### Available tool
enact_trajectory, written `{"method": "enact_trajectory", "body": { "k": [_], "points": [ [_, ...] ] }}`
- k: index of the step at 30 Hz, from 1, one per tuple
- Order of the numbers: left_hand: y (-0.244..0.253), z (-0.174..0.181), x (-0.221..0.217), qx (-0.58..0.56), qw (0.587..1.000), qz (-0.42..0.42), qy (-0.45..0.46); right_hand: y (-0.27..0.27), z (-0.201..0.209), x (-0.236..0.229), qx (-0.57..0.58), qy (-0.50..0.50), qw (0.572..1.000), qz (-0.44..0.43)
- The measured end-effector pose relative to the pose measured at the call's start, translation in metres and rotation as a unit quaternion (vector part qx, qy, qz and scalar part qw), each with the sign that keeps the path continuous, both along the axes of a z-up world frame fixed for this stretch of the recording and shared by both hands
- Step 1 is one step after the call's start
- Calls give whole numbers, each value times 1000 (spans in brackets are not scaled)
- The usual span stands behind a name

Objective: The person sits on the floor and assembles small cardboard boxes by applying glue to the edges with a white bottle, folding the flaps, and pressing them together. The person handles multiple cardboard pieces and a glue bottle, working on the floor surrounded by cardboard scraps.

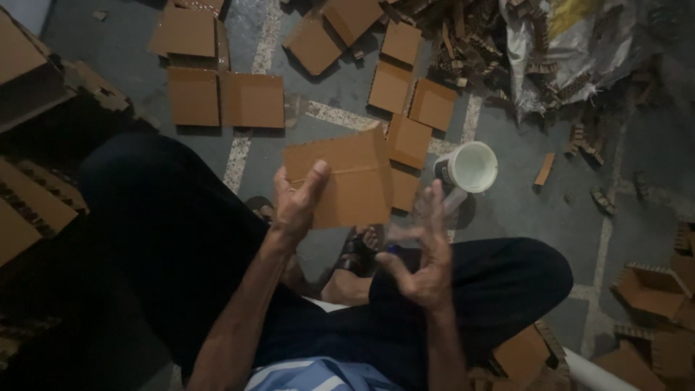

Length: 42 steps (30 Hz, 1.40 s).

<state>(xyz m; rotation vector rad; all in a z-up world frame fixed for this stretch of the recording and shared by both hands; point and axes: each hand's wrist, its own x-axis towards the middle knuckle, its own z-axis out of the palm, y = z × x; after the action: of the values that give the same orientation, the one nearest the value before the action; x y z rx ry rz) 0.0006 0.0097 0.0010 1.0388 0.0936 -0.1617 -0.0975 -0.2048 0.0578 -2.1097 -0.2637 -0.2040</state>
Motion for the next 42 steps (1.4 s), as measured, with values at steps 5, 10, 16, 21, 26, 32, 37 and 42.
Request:
{"method": "enact_trajectory", "body": {
  "k": [5,10,16,21,26,32,37,42],
  "points": [
    [-5,9,2,23,1000,-20,-1,2,7,2,90,-30,995,-18],
    [-7,7,-4,59,998,-31,-5,17,6,2,82,-9,997,12],
    [-12,1,-9,73,996,-47,-13,21,3,8,41,19,998,37],
    [-14,-4,-11,52,998,-36,-8,23,0,15,-43,2,999,31],
    [-11,-6,-10,71,996,-51,-27,31,9,10,-32,26,999,26],
    [-13,-5,-13,70,996,-48,12,25,18,13,-37,62,997,31],
    [-22,0,-17,121,989,-79,25,13,19,33,45,29,997,52],
    [-29,1,-20,79,993,-83,-37,9,13,60,368,-5,926,77]
  ]
}}
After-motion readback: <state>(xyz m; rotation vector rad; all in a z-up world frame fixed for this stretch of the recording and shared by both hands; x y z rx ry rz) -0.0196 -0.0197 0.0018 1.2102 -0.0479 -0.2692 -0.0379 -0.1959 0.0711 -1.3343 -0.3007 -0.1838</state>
